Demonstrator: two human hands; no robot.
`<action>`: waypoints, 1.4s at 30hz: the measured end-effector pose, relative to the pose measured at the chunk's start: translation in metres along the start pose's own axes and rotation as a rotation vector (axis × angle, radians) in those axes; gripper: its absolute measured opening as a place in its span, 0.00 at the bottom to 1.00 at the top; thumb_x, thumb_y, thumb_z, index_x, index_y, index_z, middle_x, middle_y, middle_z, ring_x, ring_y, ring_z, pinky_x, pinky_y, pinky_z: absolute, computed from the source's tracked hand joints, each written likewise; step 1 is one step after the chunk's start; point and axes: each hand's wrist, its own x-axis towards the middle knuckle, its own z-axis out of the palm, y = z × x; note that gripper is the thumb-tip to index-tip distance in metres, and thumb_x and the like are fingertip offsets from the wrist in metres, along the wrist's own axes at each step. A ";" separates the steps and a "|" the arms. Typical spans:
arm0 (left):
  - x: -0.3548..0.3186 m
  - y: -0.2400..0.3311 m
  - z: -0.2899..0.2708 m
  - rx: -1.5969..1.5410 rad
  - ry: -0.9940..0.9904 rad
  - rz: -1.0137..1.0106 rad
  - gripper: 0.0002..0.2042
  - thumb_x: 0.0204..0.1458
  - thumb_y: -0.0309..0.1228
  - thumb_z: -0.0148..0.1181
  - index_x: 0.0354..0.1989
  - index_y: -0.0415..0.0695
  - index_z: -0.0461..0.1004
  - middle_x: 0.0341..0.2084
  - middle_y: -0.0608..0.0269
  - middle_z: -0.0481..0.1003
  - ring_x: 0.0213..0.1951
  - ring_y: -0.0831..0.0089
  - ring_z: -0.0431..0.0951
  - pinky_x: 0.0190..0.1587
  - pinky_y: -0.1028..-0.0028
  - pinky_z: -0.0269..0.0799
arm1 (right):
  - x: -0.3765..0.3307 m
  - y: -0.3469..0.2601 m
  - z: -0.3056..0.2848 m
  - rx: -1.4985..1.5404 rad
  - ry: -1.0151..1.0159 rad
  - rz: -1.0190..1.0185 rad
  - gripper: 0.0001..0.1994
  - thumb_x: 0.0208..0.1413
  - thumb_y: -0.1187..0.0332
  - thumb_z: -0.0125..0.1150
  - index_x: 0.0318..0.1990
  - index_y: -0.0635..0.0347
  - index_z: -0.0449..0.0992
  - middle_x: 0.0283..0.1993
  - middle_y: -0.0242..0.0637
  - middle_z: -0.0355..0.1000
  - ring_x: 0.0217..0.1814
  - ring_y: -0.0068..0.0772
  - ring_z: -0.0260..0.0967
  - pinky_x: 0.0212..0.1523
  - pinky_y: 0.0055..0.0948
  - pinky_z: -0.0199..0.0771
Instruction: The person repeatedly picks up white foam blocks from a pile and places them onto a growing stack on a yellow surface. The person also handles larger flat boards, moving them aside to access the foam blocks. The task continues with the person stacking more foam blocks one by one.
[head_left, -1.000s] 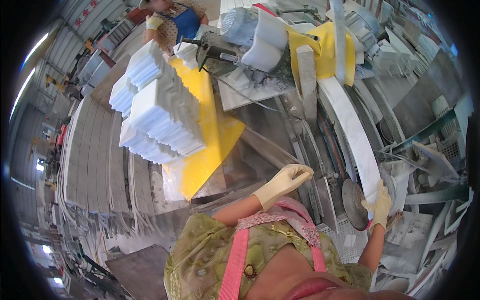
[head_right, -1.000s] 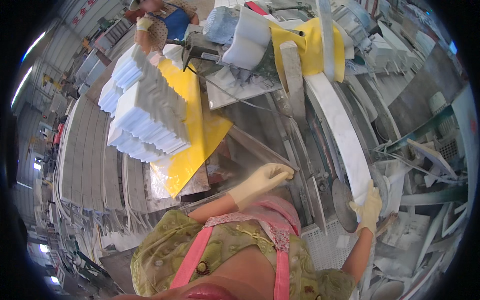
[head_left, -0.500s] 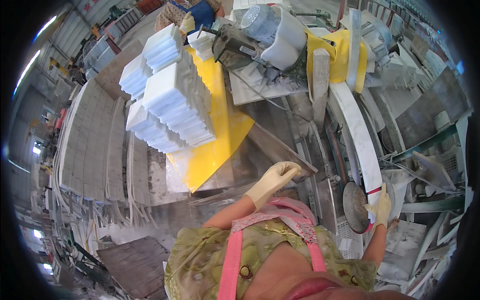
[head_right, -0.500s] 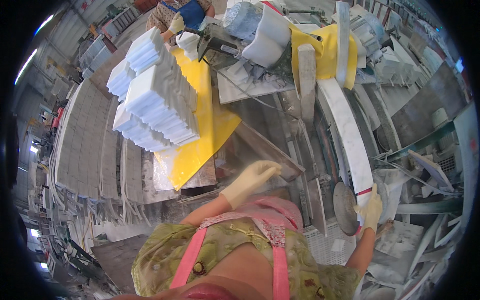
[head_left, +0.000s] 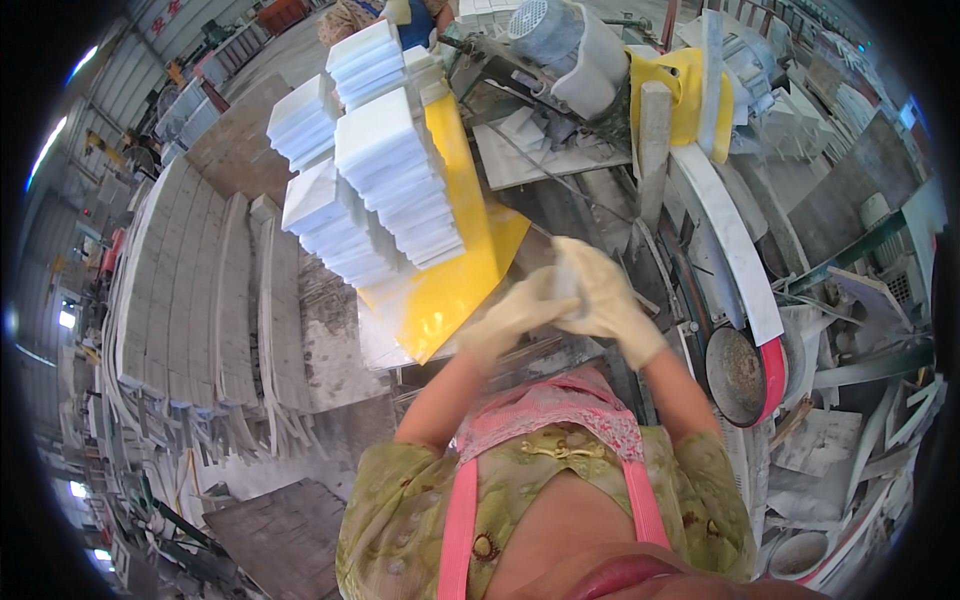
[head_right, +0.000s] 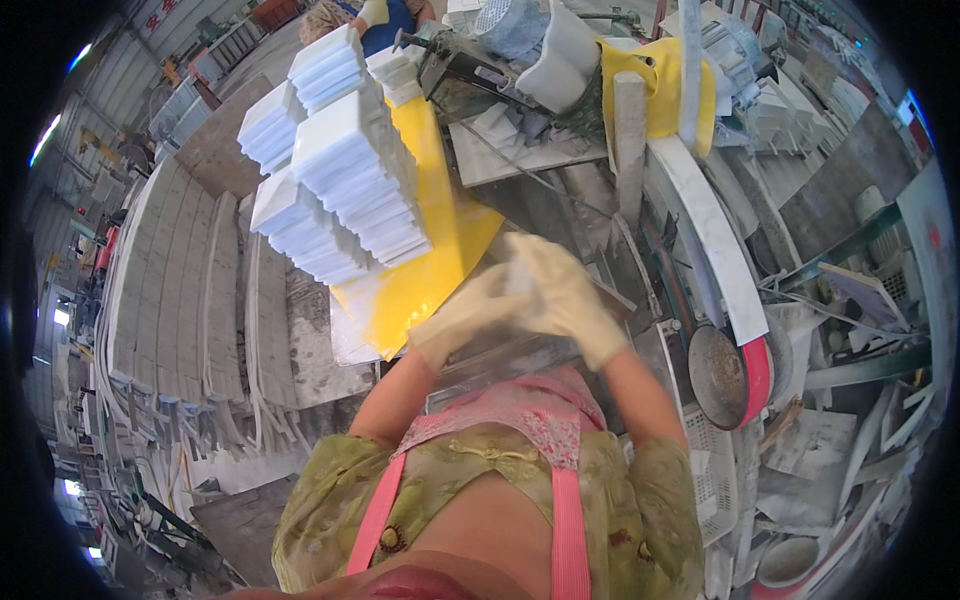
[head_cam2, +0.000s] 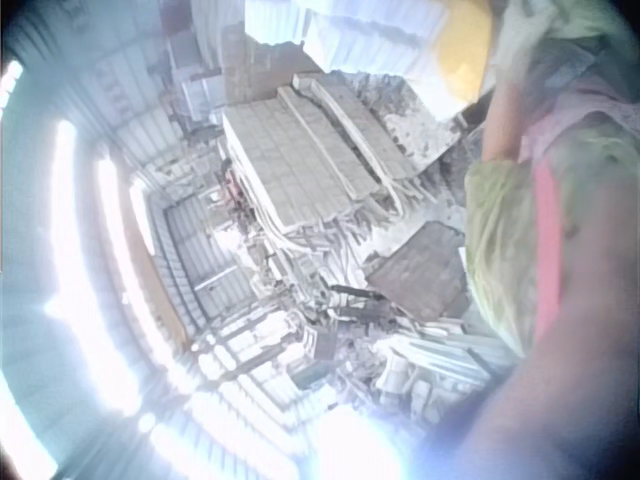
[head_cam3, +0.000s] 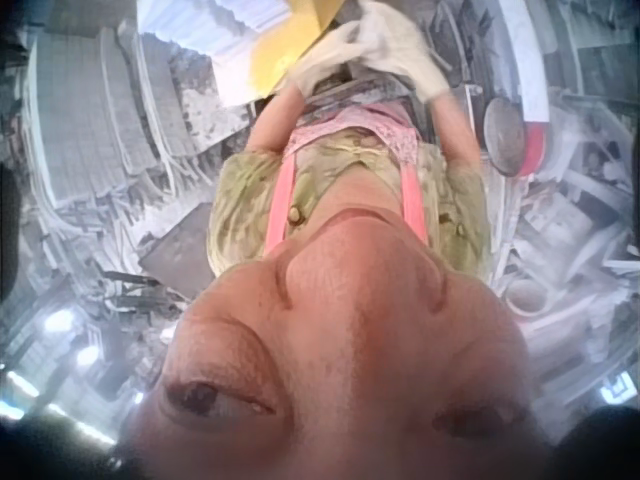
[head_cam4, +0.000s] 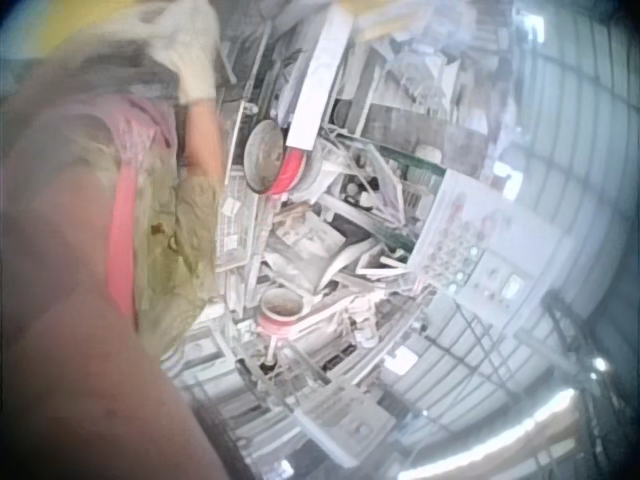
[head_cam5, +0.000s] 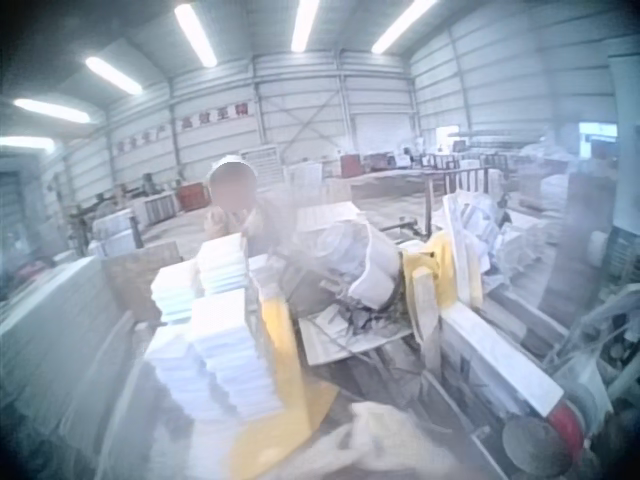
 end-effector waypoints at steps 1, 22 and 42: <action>-0.014 -0.003 -0.016 -0.021 0.070 -0.043 0.39 0.49 0.42 0.69 0.67 0.35 0.63 0.50 0.53 0.76 0.49 0.68 0.77 0.51 0.68 0.74 | 0.019 -0.017 0.027 0.029 -0.055 -0.036 0.55 0.36 0.49 0.75 0.72 0.60 0.54 0.68 0.50 0.62 0.70 0.50 0.61 0.69 0.42 0.64; -0.086 -0.078 -0.097 0.613 0.784 -0.468 0.31 0.49 0.46 0.61 0.55 0.33 0.71 0.44 0.33 0.78 0.49 0.42 0.80 0.52 0.54 0.73 | -0.122 0.090 -0.056 -0.245 0.281 0.416 0.19 0.46 0.74 0.58 0.49 0.62 0.79 0.55 0.47 0.75 0.60 0.55 0.69 0.62 0.46 0.66; -0.082 -0.065 -0.085 0.654 0.850 -0.485 0.30 0.49 0.44 0.60 0.55 0.31 0.73 0.45 0.33 0.78 0.50 0.42 0.79 0.52 0.56 0.72 | -0.291 0.158 -0.169 -0.759 -0.097 0.864 0.43 0.45 0.65 0.75 0.69 0.63 0.60 0.70 0.51 0.59 0.70 0.52 0.59 0.73 0.45 0.53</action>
